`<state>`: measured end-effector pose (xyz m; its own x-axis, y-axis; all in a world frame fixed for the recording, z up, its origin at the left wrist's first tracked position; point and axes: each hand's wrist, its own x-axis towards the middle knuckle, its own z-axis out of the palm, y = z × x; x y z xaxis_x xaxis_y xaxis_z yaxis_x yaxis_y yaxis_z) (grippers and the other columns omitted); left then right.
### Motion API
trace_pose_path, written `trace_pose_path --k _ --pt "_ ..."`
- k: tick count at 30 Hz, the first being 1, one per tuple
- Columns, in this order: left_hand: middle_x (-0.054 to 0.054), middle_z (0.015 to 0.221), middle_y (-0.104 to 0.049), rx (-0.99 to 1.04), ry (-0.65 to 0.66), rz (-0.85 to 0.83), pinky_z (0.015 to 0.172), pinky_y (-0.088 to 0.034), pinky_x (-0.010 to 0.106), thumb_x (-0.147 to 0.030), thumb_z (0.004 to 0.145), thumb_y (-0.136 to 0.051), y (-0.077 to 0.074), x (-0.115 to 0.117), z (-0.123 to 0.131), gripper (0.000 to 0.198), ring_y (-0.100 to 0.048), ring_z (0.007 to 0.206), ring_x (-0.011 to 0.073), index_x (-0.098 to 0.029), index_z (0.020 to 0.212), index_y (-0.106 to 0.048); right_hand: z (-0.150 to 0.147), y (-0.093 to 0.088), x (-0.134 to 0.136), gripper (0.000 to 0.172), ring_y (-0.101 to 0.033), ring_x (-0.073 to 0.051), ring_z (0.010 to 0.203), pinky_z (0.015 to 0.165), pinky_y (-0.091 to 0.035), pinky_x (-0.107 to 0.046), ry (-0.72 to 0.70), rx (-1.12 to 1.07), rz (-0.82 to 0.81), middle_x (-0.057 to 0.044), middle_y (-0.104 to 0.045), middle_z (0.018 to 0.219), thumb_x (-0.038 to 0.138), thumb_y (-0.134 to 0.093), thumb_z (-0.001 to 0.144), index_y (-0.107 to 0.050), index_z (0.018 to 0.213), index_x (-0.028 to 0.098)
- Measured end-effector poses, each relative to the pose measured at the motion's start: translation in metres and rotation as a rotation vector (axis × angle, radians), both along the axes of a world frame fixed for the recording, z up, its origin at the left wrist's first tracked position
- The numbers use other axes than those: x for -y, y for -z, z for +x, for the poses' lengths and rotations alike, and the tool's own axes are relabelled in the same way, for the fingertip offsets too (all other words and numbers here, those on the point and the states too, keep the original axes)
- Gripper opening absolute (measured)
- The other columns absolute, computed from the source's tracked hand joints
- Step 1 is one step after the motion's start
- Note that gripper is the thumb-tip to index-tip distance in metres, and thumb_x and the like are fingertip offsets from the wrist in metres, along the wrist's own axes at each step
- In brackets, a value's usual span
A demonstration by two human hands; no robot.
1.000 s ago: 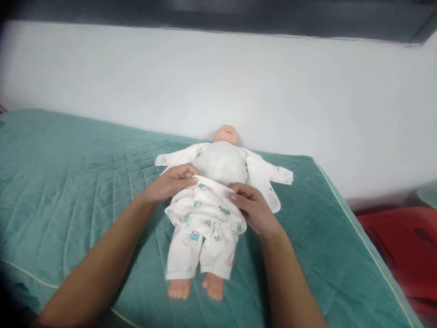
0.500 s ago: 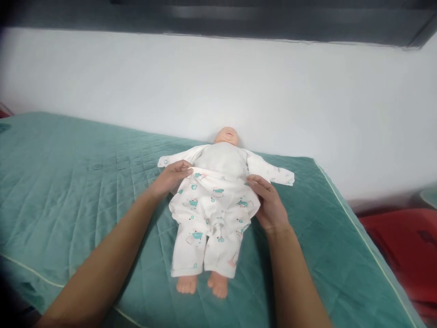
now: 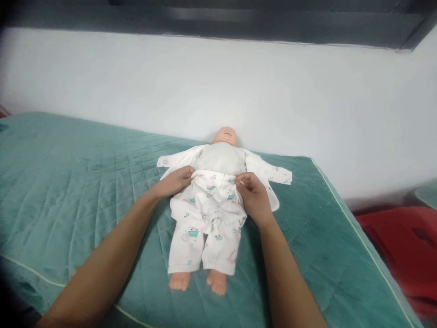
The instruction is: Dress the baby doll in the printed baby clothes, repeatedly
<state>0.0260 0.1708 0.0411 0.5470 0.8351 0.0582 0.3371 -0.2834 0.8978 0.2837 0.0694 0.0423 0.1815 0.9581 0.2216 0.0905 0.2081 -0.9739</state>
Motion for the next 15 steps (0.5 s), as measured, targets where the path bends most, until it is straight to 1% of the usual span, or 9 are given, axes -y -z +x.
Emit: trace_pose_path --k 2,5,8,10,12,15 --pt "-0.003 0.077 -0.057 -0.041 0.002 0.027 0.060 -0.035 0.027 -0.025 0.078 -0.058 0.000 0.001 0.001 0.009 -0.048 0.068 0.0156 -0.021 0.084 -0.053 -0.002 0.002 -0.002 0.014 -0.047 -0.012 0.062 0.056 -0.033 -0.025 0.036 0.070 0.012 0.002 -0.060 0.080 0.034 -0.067 0.083 -0.060 0.088 0.023" --pt "-0.003 0.076 -0.055 -0.098 -0.038 0.068 0.062 -0.035 0.027 -0.022 0.075 -0.057 0.001 0.001 0.004 0.009 -0.049 0.070 0.0166 -0.022 0.082 -0.051 -0.005 0.003 -0.002 0.012 -0.050 -0.013 0.066 0.059 -0.036 -0.026 0.093 0.124 0.037 0.000 -0.064 0.085 0.033 -0.064 0.084 -0.060 0.088 0.022" --pt "-0.003 0.073 -0.054 -0.125 -0.058 0.054 0.062 -0.034 0.028 -0.023 0.077 -0.055 0.002 0.000 0.006 0.008 -0.049 0.069 0.0168 -0.022 0.083 -0.050 -0.006 0.001 -0.002 0.009 -0.055 -0.015 0.072 0.066 -0.041 -0.027 0.135 0.176 0.066 -0.001 -0.067 0.091 0.030 -0.062 0.085 -0.062 0.089 0.022" --pt "-0.003 0.071 -0.054 -0.135 -0.066 0.055 0.061 -0.034 0.028 -0.026 0.080 -0.054 0.002 -0.001 0.007 0.007 -0.050 0.067 0.0170 -0.023 0.082 -0.049 -0.007 -0.001 -0.001 0.007 -0.059 -0.017 0.079 0.072 -0.044 -0.029 0.156 0.243 0.101 -0.002 -0.069 0.094 0.028 -0.061 0.086 -0.064 0.090 0.023" --pt "-0.003 0.070 -0.055 -0.148 -0.081 0.060 0.060 -0.033 0.029 -0.027 0.081 -0.054 0.003 0.000 0.008 0.006 -0.051 0.068 0.0177 -0.023 0.082 -0.050 -0.010 -0.006 0.000 0.008 -0.062 -0.018 0.085 0.079 -0.046 -0.031 0.162 0.324 0.139 -0.002 -0.071 0.096 0.027 -0.059 0.088 -0.066 0.089 0.024" --pt "-0.002 0.075 -0.060 -0.142 -0.121 0.079 0.063 -0.036 0.030 -0.026 0.080 -0.056 0.003 0.003 0.009 0.005 -0.053 0.072 0.0185 -0.022 0.082 -0.053 -0.014 -0.012 0.003 0.012 -0.064 -0.020 0.092 0.084 -0.047 -0.033 0.126 0.413 0.163 -0.002 -0.072 0.099 0.026 -0.055 0.090 -0.067 0.089 0.024"
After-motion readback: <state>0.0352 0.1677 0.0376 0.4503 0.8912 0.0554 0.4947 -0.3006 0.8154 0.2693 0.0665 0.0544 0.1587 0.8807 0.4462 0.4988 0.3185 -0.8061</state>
